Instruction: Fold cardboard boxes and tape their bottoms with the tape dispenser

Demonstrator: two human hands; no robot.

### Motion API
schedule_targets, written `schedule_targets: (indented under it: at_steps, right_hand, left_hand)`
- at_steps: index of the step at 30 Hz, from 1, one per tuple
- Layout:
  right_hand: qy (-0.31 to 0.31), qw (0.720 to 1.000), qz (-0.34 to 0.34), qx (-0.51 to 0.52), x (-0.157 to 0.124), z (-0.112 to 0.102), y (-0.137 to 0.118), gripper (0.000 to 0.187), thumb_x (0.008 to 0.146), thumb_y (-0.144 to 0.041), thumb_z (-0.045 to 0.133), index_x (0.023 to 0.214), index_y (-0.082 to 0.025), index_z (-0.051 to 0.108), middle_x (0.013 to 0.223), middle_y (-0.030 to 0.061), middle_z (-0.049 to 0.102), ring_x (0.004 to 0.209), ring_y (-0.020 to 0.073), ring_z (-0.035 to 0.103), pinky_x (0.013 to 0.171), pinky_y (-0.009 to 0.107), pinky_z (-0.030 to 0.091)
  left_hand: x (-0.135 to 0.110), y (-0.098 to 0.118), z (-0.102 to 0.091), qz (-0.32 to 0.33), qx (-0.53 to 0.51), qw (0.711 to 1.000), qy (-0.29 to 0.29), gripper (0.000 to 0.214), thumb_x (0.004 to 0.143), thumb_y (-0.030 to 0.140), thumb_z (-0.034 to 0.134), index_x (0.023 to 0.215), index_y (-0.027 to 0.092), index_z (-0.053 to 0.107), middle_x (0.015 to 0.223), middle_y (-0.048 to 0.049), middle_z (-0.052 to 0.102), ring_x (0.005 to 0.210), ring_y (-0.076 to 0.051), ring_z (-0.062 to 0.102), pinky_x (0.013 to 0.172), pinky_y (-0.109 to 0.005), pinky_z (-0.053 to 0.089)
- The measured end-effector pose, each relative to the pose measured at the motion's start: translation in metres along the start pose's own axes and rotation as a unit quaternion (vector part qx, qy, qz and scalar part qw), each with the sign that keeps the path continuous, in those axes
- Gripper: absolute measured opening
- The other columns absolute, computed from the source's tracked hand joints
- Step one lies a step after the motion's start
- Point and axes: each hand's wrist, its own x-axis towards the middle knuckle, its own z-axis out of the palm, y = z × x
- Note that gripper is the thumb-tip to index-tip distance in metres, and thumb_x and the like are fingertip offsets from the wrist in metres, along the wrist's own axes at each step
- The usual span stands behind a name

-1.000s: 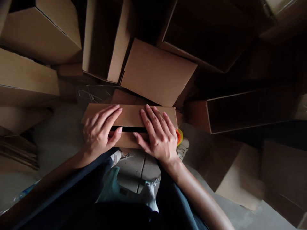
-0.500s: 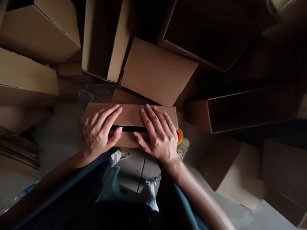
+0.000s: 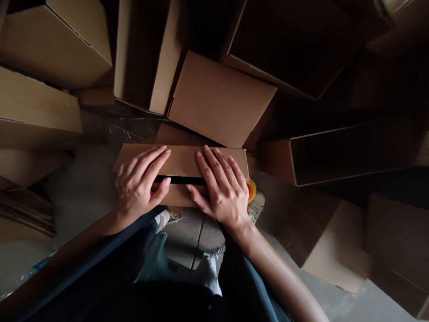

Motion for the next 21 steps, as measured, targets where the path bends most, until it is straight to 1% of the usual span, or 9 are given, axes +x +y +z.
schedule_targets:
  at_steps: [4, 10, 16, 21]
  right_hand:
    - [-0.005, 1.0, 0.002, -0.006, -0.0001, 0.0, 0.0, 0.059, 0.105, -0.048, 0.048, 0.156, -0.018, 0.052, 0.15, 0.0088, 0.061, 0.139, 0.0246, 0.058, 0.121, 0.038, 0.039]
    - [0.001, 1.0, -0.001, -0.005, 0.0004, -0.0001, 0.0, 0.058, 0.105, -0.048, 0.048, 0.154, -0.017, 0.054, 0.15, 0.0092, 0.062, 0.139, 0.024, 0.058, 0.122, 0.037, 0.038]
    - [0.004, 1.0, 0.002, 0.005, -0.0001, 0.0004, 0.0002, 0.061, 0.104, -0.047, 0.051, 0.157, -0.018, 0.05, 0.15, 0.0089, 0.061, 0.139, 0.0246, 0.058, 0.122, 0.038, 0.038]
    - [0.003, 1.0, 0.001, 0.002, -0.0002, 0.0004, 0.0001, 0.06, 0.104, -0.046, 0.05, 0.157, -0.018, 0.05, 0.15, 0.0091, 0.061, 0.139, 0.0245, 0.058, 0.122, 0.037, 0.038]
  left_hand:
    - [0.0004, 0.0005, -0.0002, 0.002, 0.01, 1.0, 0.0, 0.053, 0.106, 0.039, 0.048, 0.153, 0.016, 0.056, 0.142, -0.0132, 0.069, 0.125, -0.028, 0.067, 0.095, -0.039, 0.048]
    - [-0.0005, 0.0, 0.0004, -0.005, 0.007, 1.0, -0.004, 0.053, 0.106, 0.041, 0.046, 0.153, 0.018, 0.056, 0.142, -0.0126, 0.069, 0.127, -0.029, 0.066, 0.096, -0.039, 0.047]
    - [-0.0007, -0.0003, 0.0006, -0.003, 0.005, 1.0, 0.0, 0.054, 0.106, 0.041, 0.048, 0.154, 0.018, 0.055, 0.142, -0.0124, 0.068, 0.126, -0.028, 0.066, 0.096, -0.039, 0.047]
    - [-0.0012, -0.0001, 0.0007, -0.01, -0.002, 1.0, -0.005, 0.055, 0.106, 0.042, 0.048, 0.156, 0.019, 0.053, 0.144, -0.012, 0.068, 0.128, -0.029, 0.065, 0.097, -0.04, 0.047]
